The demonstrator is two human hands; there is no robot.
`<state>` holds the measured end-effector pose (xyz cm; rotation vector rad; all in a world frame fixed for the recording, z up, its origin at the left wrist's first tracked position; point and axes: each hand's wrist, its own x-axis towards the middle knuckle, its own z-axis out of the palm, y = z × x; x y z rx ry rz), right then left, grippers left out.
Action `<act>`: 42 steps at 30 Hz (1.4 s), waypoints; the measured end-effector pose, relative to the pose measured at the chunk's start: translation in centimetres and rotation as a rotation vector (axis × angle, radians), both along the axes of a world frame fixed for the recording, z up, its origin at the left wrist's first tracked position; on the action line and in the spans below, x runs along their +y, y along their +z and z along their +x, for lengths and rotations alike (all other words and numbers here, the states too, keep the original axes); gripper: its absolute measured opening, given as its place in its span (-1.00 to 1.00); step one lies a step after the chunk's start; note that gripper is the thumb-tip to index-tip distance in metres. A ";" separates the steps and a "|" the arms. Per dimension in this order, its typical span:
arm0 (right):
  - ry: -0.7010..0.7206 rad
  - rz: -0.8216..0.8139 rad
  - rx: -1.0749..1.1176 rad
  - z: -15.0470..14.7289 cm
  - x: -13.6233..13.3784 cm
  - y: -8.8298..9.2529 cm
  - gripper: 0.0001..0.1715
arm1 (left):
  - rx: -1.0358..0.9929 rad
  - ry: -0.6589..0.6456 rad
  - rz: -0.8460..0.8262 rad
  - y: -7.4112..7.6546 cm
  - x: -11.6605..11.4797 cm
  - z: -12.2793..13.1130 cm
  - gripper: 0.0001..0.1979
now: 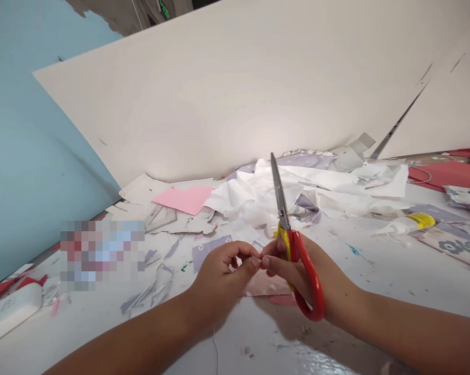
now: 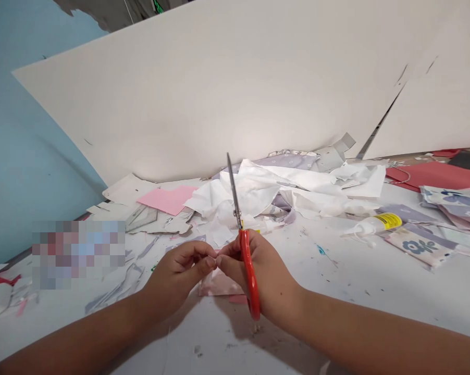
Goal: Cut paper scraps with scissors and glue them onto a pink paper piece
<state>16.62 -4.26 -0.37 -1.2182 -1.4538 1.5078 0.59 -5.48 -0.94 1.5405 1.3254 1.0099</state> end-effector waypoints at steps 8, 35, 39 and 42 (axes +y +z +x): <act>-0.001 -0.142 0.004 -0.3 -0.2 0.1 -0.78 | 0.087 0.026 0.062 -0.2 -0.4 -0.1 -0.80; -0.045 -0.168 0.105 -0.3 -0.5 -1.0 -0.75 | -0.300 -0.108 -0.254 -1.5 0.1 0.2 -0.82; -0.038 -0.165 0.126 -0.3 -0.4 -0.9 -0.74 | -0.244 -0.108 -0.210 -1.6 0.0 0.1 -0.80; -0.068 -0.057 0.070 -0.2 -0.1 -0.7 -0.71 | -0.225 -0.055 -0.177 -1.7 0.0 -0.1 -0.81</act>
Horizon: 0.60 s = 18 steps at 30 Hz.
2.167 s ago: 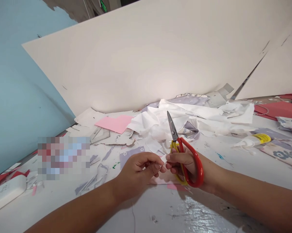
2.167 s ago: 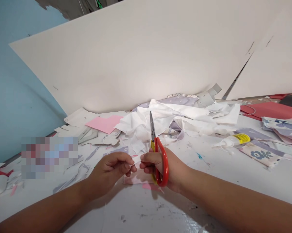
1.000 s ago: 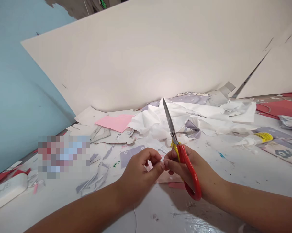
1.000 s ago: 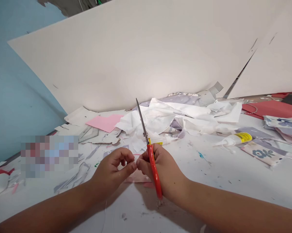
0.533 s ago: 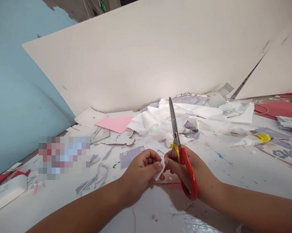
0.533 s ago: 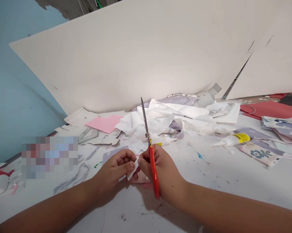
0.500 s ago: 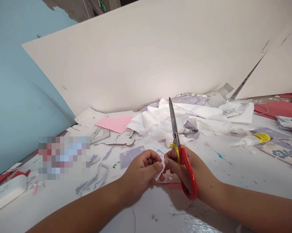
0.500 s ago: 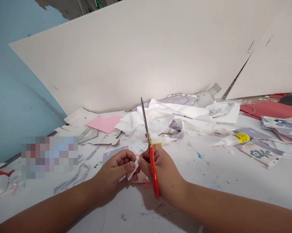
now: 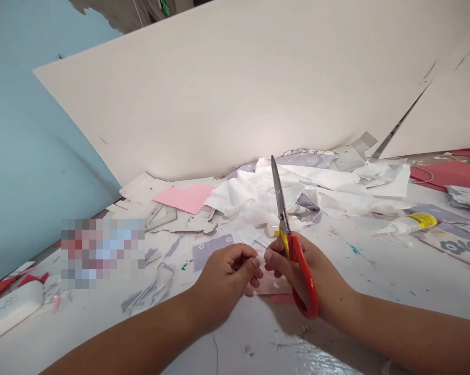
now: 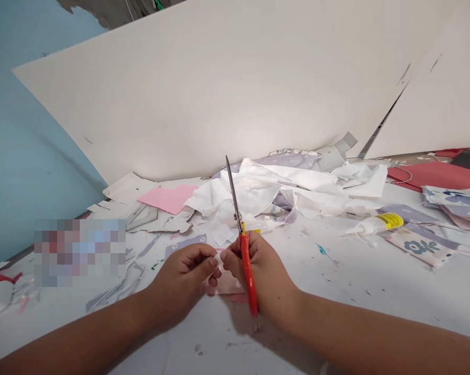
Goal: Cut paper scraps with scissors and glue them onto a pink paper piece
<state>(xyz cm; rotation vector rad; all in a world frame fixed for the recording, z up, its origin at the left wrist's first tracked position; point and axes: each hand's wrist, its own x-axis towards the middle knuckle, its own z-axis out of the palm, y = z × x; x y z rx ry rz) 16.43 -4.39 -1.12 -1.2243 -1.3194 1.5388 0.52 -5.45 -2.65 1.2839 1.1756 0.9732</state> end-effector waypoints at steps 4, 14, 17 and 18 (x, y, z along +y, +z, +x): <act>-0.030 0.185 -0.056 0.6 0.7 0.0 -0.67 | -0.039 0.084 0.001 -0.1 0.3 -0.4 -0.80; 0.140 0.226 -0.298 2.7 2.9 -0.4 -0.73 | -0.095 0.176 0.047 0.0 1.2 -1.6 -0.80; 0.156 0.286 -0.547 3.0 3.0 -0.2 -0.60 | -0.057 0.243 0.081 -0.1 1.6 -2.1 -0.79; 0.171 0.327 -0.616 3.1 2.9 -0.1 -0.56 | -0.042 0.262 0.089 0.0 1.7 -2.3 -0.78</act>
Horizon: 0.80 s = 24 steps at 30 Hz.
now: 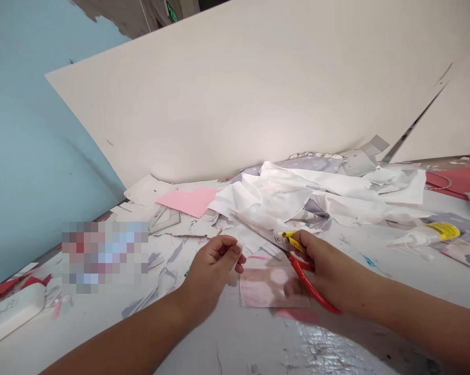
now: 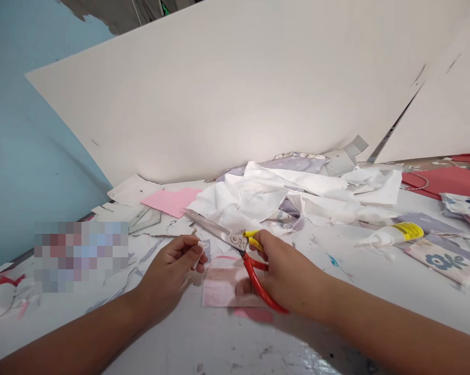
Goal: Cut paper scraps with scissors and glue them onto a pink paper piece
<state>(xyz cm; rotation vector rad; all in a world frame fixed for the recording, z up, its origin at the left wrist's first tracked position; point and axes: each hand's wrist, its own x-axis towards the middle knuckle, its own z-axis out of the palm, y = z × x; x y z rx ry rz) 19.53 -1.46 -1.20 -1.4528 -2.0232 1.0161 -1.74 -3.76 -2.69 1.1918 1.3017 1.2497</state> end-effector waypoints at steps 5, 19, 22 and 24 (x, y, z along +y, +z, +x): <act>0.078 0.129 -0.218 -0.1 -0.3 0.6 -0.38 | 0.035 0.044 0.011 0.5 0.1 -0.6 -0.81; 0.078 0.107 -0.264 -0.9 -0.5 0.4 -0.57 | 0.041 0.028 0.054 -0.1 -0.1 -0.8 -0.92; 0.077 0.105 -0.272 -1.0 -0.5 0.7 -0.57 | 0.073 0.009 0.081 0.1 -0.1 -0.8 -0.93; 0.075 0.102 -0.274 -1.0 -0.5 0.8 -0.58 | 0.084 -0.002 0.082 0.1 -0.1 -0.7 -0.94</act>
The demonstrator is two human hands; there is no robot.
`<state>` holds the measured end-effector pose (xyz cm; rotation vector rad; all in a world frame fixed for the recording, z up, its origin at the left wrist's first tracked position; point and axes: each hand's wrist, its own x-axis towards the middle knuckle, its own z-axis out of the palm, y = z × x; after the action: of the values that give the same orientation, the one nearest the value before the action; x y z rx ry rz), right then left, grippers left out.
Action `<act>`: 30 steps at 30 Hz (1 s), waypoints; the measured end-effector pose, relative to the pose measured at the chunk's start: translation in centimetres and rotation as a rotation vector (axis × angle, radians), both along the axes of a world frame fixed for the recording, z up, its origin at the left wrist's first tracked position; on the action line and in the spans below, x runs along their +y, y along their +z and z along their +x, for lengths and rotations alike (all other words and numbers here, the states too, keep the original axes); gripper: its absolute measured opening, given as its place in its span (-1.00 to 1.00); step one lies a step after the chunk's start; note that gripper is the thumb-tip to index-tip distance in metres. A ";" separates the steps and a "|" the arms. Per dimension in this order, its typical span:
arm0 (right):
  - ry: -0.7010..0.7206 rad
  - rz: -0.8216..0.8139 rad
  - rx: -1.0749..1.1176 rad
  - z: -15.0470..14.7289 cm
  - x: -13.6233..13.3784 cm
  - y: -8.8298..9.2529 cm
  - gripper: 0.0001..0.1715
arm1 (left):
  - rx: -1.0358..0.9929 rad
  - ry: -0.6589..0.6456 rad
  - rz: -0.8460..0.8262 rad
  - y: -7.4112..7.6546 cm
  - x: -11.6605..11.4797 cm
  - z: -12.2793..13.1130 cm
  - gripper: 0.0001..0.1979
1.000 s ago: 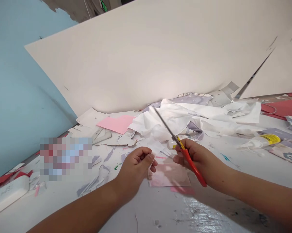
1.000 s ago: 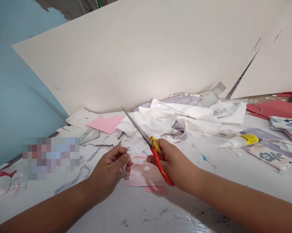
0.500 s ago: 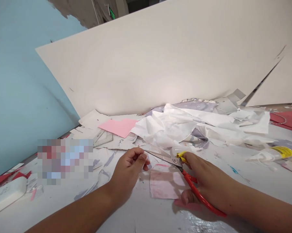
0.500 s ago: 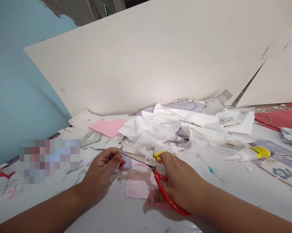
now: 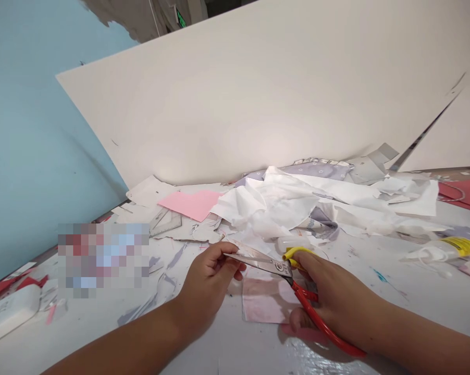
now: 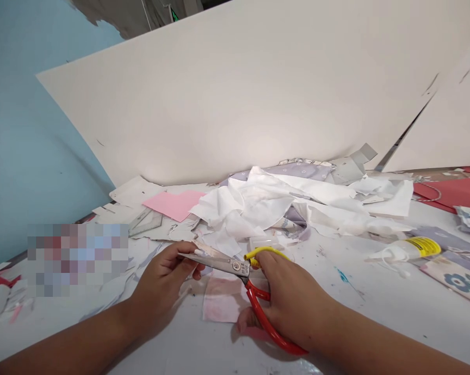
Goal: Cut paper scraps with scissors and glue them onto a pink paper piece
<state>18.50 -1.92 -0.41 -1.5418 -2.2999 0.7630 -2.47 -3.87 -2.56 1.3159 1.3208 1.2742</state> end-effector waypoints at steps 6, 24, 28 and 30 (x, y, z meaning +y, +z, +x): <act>0.019 0.001 -0.011 -0.1 0.1 0.1 -0.58 | 0.036 -0.014 -0.021 0.3 -0.1 0.2 -0.94; 0.036 0.027 -0.067 -0.3 0.3 -0.5 -0.63 | 0.163 -0.056 -0.028 0.8 -0.3 0.5 -0.85; 0.031 0.027 -0.076 -0.3 0.2 -0.5 -0.61 | 0.205 -0.035 -0.014 0.8 -0.4 0.5 -0.85; 0.030 0.028 -0.073 -0.3 0.2 -0.6 -0.59 | 0.223 -0.022 0.006 0.6 -0.4 0.5 -0.86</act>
<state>18.24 -1.73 -1.02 -1.5513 -2.3805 0.6896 -1.98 -4.23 -1.96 1.5066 1.4518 1.1418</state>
